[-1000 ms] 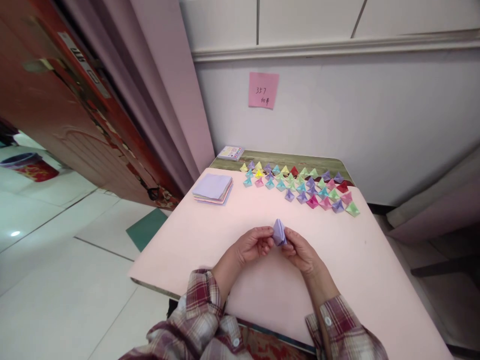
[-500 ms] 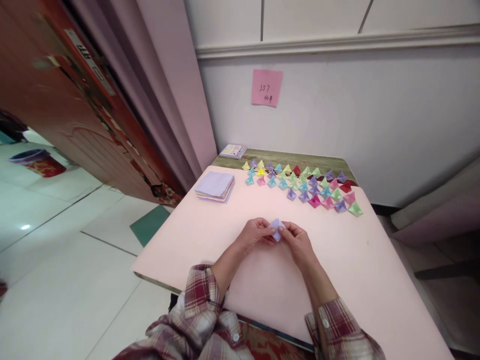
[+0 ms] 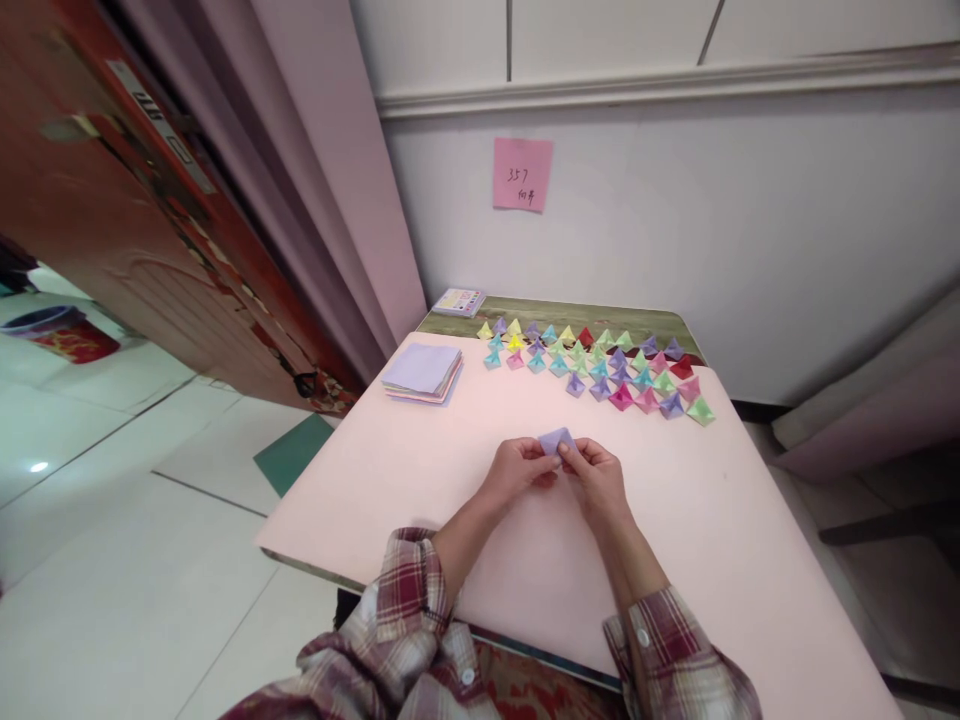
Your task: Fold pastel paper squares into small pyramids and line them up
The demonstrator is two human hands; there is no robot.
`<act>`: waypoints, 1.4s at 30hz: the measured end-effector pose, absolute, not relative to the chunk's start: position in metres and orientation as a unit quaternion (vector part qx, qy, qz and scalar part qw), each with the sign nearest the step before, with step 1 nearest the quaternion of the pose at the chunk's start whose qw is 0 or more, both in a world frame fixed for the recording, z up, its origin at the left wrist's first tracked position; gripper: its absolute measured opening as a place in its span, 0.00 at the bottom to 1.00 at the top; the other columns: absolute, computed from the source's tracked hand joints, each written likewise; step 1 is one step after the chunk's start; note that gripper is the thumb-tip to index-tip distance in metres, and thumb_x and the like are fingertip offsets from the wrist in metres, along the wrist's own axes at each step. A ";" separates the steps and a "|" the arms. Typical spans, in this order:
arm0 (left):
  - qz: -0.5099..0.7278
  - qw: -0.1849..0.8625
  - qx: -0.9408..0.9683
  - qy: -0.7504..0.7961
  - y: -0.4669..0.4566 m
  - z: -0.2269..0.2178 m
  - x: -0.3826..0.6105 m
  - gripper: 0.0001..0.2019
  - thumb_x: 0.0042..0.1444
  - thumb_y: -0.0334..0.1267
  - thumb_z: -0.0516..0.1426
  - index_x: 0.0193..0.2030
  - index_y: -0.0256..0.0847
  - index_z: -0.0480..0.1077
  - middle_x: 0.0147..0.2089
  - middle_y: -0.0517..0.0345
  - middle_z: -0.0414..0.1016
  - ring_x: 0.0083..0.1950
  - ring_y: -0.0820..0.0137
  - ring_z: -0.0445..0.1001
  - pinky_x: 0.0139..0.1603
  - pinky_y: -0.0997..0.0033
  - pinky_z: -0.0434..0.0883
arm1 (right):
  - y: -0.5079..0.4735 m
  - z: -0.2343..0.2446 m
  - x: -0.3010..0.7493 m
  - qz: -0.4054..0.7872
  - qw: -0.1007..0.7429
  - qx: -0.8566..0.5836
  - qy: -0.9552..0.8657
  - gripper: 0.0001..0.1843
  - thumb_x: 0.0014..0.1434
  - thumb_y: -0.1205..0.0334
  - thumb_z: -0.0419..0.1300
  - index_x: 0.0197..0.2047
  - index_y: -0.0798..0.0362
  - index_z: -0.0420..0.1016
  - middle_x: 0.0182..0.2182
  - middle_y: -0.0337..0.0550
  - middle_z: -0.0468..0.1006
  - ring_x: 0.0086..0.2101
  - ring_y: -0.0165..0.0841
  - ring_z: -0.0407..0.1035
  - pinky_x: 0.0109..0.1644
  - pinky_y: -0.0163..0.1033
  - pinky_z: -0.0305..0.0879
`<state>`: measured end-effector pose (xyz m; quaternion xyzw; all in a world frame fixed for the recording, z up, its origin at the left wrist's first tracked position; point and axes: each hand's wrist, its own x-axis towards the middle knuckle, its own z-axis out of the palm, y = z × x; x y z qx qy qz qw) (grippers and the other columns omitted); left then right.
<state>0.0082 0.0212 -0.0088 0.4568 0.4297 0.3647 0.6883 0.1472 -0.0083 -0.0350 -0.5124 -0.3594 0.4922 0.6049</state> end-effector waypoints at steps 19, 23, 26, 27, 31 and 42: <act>0.407 0.628 0.475 0.464 0.026 -0.005 0.004 0.11 0.44 0.42 0.64 0.28 0.36 0.70 0.22 0.64 0.69 0.21 0.76 0.67 0.23 0.76 0.64 | -0.014 -0.027 0.147 0.584 0.501 -0.493 -0.405 0.19 0.45 0.46 0.68 0.27 0.53 0.73 0.22 0.37 0.75 0.24 0.30 0.69 0.29 0.35 0.67; 0.412 0.628 0.483 0.450 0.027 -0.005 0.002 0.16 0.42 0.42 0.65 0.36 0.36 0.69 0.21 0.64 0.70 0.21 0.74 0.68 0.23 0.75 0.66 | -0.016 -0.018 0.147 0.578 0.522 -0.473 -0.411 0.20 0.49 0.47 0.67 0.40 0.51 0.74 0.24 0.37 0.75 0.27 0.32 0.71 0.31 0.36 0.69; 0.408 0.615 0.515 0.436 0.029 -0.005 -0.002 0.16 0.45 0.41 0.64 0.38 0.39 0.65 0.20 0.68 0.67 0.20 0.75 0.67 0.22 0.76 0.66 | -0.017 -0.013 0.150 0.581 0.524 -0.448 -0.431 0.20 0.52 0.48 0.65 0.45 0.50 0.74 0.26 0.37 0.76 0.29 0.32 0.72 0.35 0.38 0.71; 0.405 0.610 0.525 0.433 0.030 -0.005 -0.003 0.15 0.46 0.41 0.63 0.38 0.39 0.64 0.20 0.69 0.67 0.19 0.76 0.67 0.21 0.77 0.65 | -0.018 -0.013 0.151 0.587 0.517 -0.441 -0.439 0.19 0.52 0.49 0.65 0.43 0.50 0.75 0.27 0.39 0.77 0.30 0.32 0.72 0.36 0.38 0.71; 0.406 0.592 0.552 0.424 0.029 -0.004 -0.002 0.11 0.50 0.41 0.61 0.35 0.40 0.63 0.20 0.69 0.66 0.18 0.77 0.66 0.18 0.80 0.61 | -0.017 -0.016 0.151 0.590 0.514 -0.438 -0.444 0.16 0.50 0.51 0.67 0.37 0.53 0.78 0.30 0.43 0.79 0.31 0.34 0.73 0.36 0.39 0.71; 0.424 0.599 0.568 0.373 0.022 0.004 -0.013 0.12 0.51 0.41 0.62 0.39 0.35 0.74 0.32 0.55 0.76 0.31 0.73 0.74 0.35 0.72 0.71 | -0.011 -0.025 0.154 0.551 0.587 -0.445 -0.393 0.13 0.52 0.55 0.64 0.40 0.52 0.78 0.32 0.42 0.79 0.30 0.32 0.72 0.40 0.40 0.70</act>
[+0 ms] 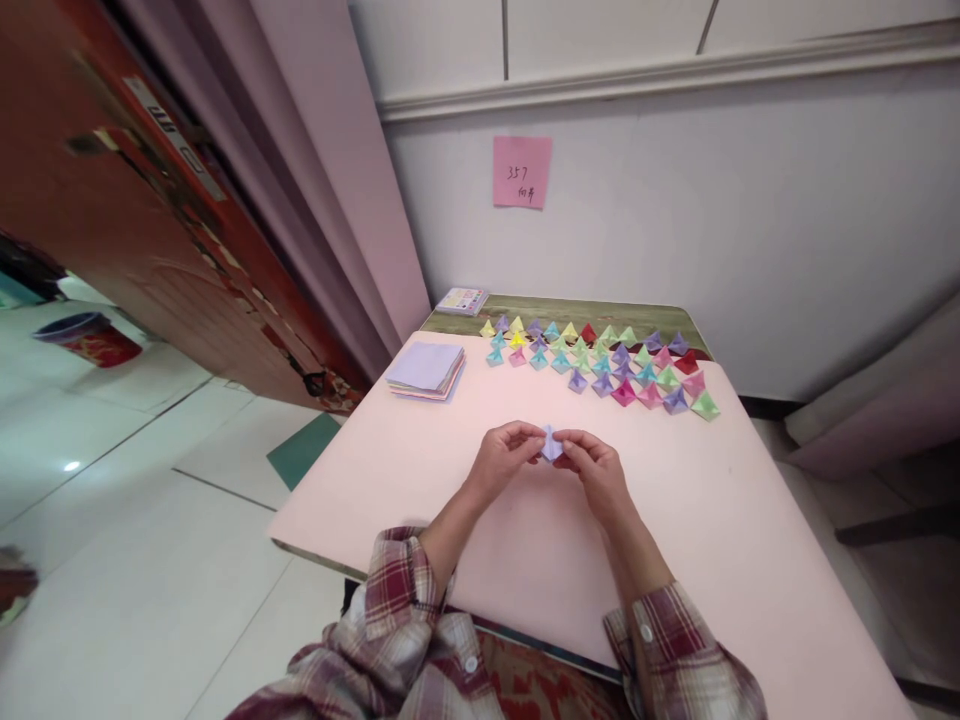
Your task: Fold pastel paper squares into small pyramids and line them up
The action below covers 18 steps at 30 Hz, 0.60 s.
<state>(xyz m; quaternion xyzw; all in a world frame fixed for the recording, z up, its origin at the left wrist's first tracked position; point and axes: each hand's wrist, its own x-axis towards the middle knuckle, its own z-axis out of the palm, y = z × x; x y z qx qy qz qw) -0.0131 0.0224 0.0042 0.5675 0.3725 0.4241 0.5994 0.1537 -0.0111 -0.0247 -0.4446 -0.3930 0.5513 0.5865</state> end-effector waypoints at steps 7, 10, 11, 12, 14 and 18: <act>0.414 0.650 0.541 0.337 0.024 0.002 -0.017 0.17 0.45 0.37 0.67 0.43 0.35 0.73 0.37 0.52 0.78 0.37 0.69 0.76 0.44 0.67 0.72 | -0.013 -0.022 0.156 0.554 0.576 -0.434 -0.416 0.16 0.51 0.58 0.65 0.43 0.52 0.76 0.32 0.42 0.79 0.33 0.33 0.72 0.43 0.41 0.69; 0.418 0.644 0.542 0.342 0.023 0.003 -0.016 0.15 0.46 0.38 0.66 0.41 0.35 0.74 0.35 0.53 0.78 0.36 0.69 0.76 0.42 0.67 0.72 | -0.013 -0.020 0.154 0.537 0.580 -0.442 -0.425 0.15 0.51 0.56 0.66 0.41 0.52 0.76 0.31 0.42 0.79 0.32 0.33 0.72 0.41 0.40 0.70; 0.422 0.639 0.544 0.344 0.023 0.004 -0.015 0.14 0.47 0.39 0.66 0.40 0.34 0.74 0.34 0.53 0.77 0.34 0.70 0.76 0.40 0.68 0.72 | -0.013 -0.020 0.153 0.530 0.583 -0.444 -0.427 0.14 0.51 0.55 0.67 0.40 0.52 0.77 0.31 0.41 0.79 0.31 0.32 0.72 0.40 0.40 0.70; 0.425 0.633 0.546 0.347 0.022 0.004 -0.015 0.13 0.48 0.40 0.65 0.39 0.34 0.74 0.33 0.54 0.77 0.33 0.70 0.76 0.39 0.69 0.72 | -0.013 -0.020 0.152 0.523 0.585 -0.446 -0.430 0.13 0.51 0.55 0.67 0.39 0.52 0.77 0.30 0.41 0.78 0.30 0.32 0.71 0.39 0.39 0.70; 0.433 0.622 0.547 0.354 0.021 0.005 -0.012 0.12 0.50 0.41 0.64 0.35 0.34 0.74 0.30 0.55 0.77 0.31 0.71 0.75 0.36 0.70 0.72 | -0.013 -0.019 0.150 0.512 0.589 -0.453 -0.431 0.12 0.51 0.53 0.67 0.36 0.52 0.77 0.29 0.41 0.78 0.29 0.32 0.71 0.36 0.39 0.70; 0.462 0.595 0.536 0.382 0.018 0.001 -0.006 0.13 0.50 0.44 0.64 0.30 0.34 0.73 0.27 0.56 0.76 0.29 0.71 0.75 0.34 0.70 0.73 | -0.012 -0.020 0.144 0.491 0.598 -0.478 -0.416 0.14 0.52 0.50 0.66 0.32 0.53 0.77 0.27 0.41 0.78 0.28 0.33 0.72 0.35 0.40 0.72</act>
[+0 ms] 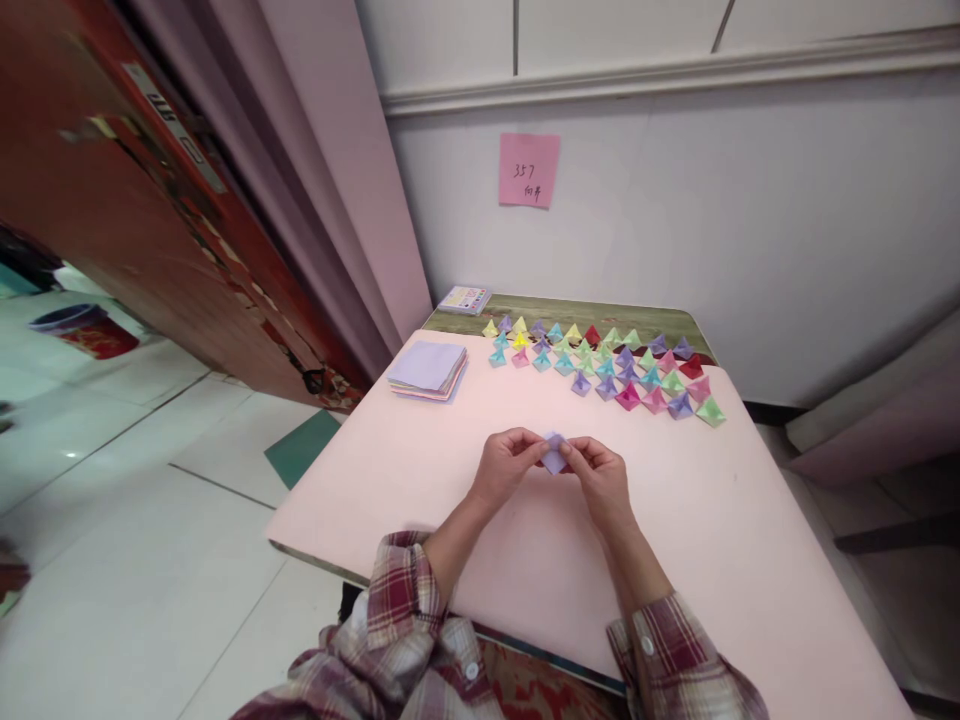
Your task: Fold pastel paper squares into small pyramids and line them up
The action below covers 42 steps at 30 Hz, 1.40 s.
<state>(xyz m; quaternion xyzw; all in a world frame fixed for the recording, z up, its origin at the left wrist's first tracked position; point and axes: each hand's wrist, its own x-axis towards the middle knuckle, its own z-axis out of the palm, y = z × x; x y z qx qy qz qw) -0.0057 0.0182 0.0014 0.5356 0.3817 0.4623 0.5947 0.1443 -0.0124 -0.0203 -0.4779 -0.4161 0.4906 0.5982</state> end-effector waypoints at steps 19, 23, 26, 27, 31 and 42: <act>0.474 0.626 0.461 0.413 0.016 -0.001 0.002 0.21 0.44 0.41 0.67 0.43 0.35 0.67 0.28 0.60 0.76 0.27 0.70 0.76 0.32 0.68 0.74 | -0.011 -0.023 0.138 0.450 0.642 -0.491 -0.378 0.22 0.48 0.50 0.69 0.42 0.51 0.69 0.27 0.38 0.76 0.27 0.32 0.72 0.31 0.37 0.71; 0.484 0.618 0.476 0.396 0.016 -0.001 0.001 0.18 0.46 0.42 0.66 0.41 0.37 0.68 0.28 0.61 0.76 0.27 0.71 0.75 0.31 0.69 0.74 | -0.011 -0.025 0.138 0.445 0.645 -0.487 -0.385 0.20 0.47 0.49 0.69 0.38 0.52 0.71 0.28 0.40 0.76 0.27 0.32 0.71 0.31 0.38 0.70; 0.482 0.612 0.497 0.383 0.016 -0.001 0.000 0.14 0.47 0.41 0.66 0.34 0.36 0.69 0.27 0.60 0.74 0.28 0.72 0.75 0.31 0.71 0.74 | -0.011 -0.025 0.140 0.436 0.639 -0.481 -0.411 0.16 0.49 0.50 0.68 0.34 0.52 0.73 0.27 0.40 0.77 0.28 0.32 0.71 0.32 0.38 0.69; 0.480 0.610 0.501 0.382 0.016 -0.001 0.000 0.13 0.47 0.41 0.65 0.33 0.35 0.69 0.27 0.60 0.74 0.28 0.72 0.74 0.32 0.71 0.73 | -0.011 -0.025 0.141 0.429 0.635 -0.484 -0.423 0.15 0.50 0.50 0.67 0.34 0.52 0.73 0.28 0.40 0.77 0.28 0.33 0.71 0.33 0.38 0.69; 0.479 0.609 0.508 0.376 0.015 0.000 -0.001 0.13 0.47 0.41 0.66 0.31 0.35 0.69 0.28 0.59 0.74 0.29 0.72 0.74 0.32 0.71 0.73 | -0.012 -0.024 0.146 0.394 0.606 -0.503 -0.474 0.14 0.53 0.49 0.64 0.33 0.51 0.76 0.28 0.40 0.77 0.30 0.34 0.71 0.35 0.38 0.68; 0.443 0.622 0.548 0.340 0.015 0.008 -0.006 0.15 0.47 0.40 0.66 0.39 0.35 0.70 0.32 0.56 0.76 0.32 0.72 0.75 0.34 0.71 0.73 | -0.015 -0.015 0.152 0.386 0.568 -0.486 -0.540 0.14 0.60 0.49 0.57 0.31 0.50 0.73 0.26 0.39 0.73 0.28 0.33 0.66 0.34 0.36 0.64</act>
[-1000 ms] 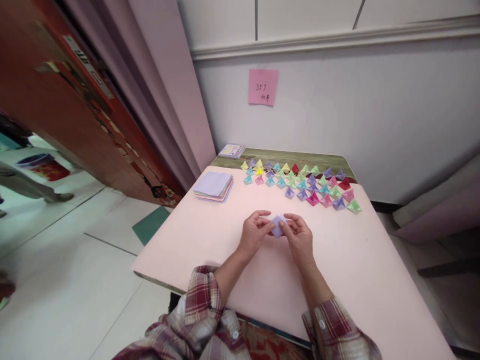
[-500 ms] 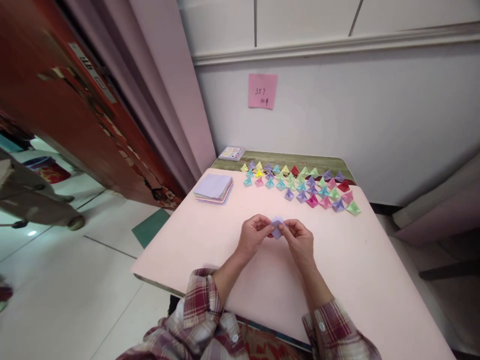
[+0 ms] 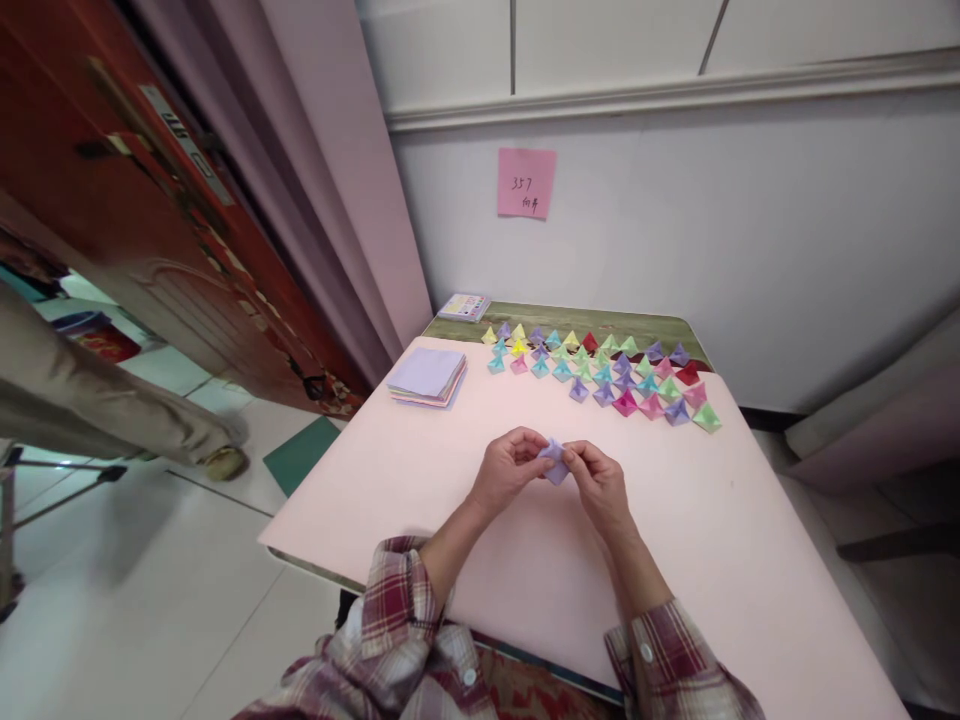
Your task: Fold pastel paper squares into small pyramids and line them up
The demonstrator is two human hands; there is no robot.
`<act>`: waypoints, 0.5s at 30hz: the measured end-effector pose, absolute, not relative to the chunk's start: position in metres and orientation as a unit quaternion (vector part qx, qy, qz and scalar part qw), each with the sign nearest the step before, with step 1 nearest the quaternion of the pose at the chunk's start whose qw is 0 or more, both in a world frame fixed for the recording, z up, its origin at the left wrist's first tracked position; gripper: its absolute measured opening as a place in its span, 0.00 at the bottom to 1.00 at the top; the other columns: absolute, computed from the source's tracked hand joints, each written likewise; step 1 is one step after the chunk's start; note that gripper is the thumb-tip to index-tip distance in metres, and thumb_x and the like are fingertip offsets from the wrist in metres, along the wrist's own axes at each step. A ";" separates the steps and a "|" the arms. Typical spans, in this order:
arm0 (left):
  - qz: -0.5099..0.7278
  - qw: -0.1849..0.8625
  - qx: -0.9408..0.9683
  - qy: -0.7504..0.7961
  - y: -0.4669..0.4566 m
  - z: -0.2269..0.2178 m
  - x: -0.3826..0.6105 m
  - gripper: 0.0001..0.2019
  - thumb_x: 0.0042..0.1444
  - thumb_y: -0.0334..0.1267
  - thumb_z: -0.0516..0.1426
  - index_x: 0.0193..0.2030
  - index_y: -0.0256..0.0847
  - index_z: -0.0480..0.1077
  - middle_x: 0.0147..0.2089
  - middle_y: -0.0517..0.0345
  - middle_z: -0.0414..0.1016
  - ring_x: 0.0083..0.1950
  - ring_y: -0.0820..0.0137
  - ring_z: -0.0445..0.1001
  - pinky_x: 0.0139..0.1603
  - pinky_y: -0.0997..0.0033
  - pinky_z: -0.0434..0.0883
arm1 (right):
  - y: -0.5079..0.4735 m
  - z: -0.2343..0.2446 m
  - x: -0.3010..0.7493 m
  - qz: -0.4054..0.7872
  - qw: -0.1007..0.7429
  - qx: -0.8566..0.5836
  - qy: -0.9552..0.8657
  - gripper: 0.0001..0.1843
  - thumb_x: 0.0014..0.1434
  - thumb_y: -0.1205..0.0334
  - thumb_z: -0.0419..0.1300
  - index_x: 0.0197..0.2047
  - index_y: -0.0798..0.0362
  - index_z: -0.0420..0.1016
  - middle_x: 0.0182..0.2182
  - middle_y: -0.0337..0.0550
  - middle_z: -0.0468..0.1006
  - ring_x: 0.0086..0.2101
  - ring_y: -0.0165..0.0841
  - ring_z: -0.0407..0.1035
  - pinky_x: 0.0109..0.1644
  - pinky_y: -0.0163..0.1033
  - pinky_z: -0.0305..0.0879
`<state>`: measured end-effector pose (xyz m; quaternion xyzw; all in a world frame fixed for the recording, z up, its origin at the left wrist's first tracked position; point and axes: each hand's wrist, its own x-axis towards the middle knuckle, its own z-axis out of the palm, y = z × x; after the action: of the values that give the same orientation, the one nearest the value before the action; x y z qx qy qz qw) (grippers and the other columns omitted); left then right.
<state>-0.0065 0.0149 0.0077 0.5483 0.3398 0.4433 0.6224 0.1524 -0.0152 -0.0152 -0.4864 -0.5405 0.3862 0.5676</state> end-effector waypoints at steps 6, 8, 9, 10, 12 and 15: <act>0.414 0.610 0.581 0.345 0.017 0.008 -0.010 0.17 0.48 0.42 0.65 0.43 0.36 0.73 0.32 0.56 0.75 0.32 0.71 0.75 0.34 0.70 0.74 | -0.014 -0.019 0.154 0.408 0.549 -0.477 -0.551 0.15 0.58 0.48 0.58 0.32 0.51 0.74 0.26 0.39 0.73 0.29 0.33 0.66 0.34 0.36 0.63; 0.404 0.609 0.587 0.348 0.017 0.009 -0.011 0.16 0.49 0.42 0.65 0.43 0.36 0.75 0.33 0.55 0.76 0.33 0.70 0.75 0.34 0.71 0.74 | -0.013 -0.020 0.154 0.414 0.547 -0.475 -0.552 0.14 0.58 0.48 0.59 0.32 0.50 0.74 0.27 0.40 0.73 0.29 0.34 0.66 0.34 0.36 0.62; 0.401 0.610 0.587 0.350 0.017 0.009 -0.011 0.16 0.48 0.42 0.65 0.41 0.36 0.75 0.34 0.54 0.77 0.33 0.70 0.75 0.33 0.71 0.74 | -0.013 -0.020 0.154 0.415 0.548 -0.473 -0.552 0.14 0.58 0.48 0.59 0.32 0.50 0.74 0.27 0.39 0.74 0.29 0.34 0.66 0.34 0.36 0.62; 0.400 0.611 0.586 0.351 0.017 0.010 -0.011 0.15 0.48 0.42 0.65 0.40 0.35 0.76 0.34 0.53 0.77 0.33 0.69 0.75 0.33 0.71 0.74 | -0.014 -0.020 0.154 0.416 0.548 -0.471 -0.552 0.14 0.58 0.49 0.59 0.32 0.50 0.75 0.27 0.39 0.74 0.29 0.34 0.66 0.34 0.36 0.62; 0.401 0.609 0.584 0.357 0.016 0.011 -0.010 0.14 0.47 0.42 0.65 0.37 0.35 0.76 0.33 0.53 0.77 0.32 0.70 0.75 0.33 0.71 0.74 | -0.014 -0.020 0.154 0.415 0.552 -0.468 -0.552 0.13 0.58 0.49 0.59 0.32 0.50 0.75 0.27 0.39 0.74 0.29 0.33 0.66 0.35 0.36 0.62; 0.408 0.593 0.585 0.373 0.015 0.014 -0.009 0.13 0.48 0.43 0.65 0.35 0.34 0.77 0.32 0.54 0.77 0.31 0.70 0.75 0.34 0.71 0.74 | -0.014 -0.018 0.153 0.414 0.556 -0.472 -0.545 0.12 0.58 0.50 0.59 0.32 0.50 0.75 0.27 0.39 0.74 0.29 0.33 0.66 0.34 0.37 0.63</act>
<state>-0.0086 0.0146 0.0141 0.5855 0.3732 0.4076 0.5932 0.1528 -0.0143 -0.0181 -0.4719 -0.5453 0.4136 0.5558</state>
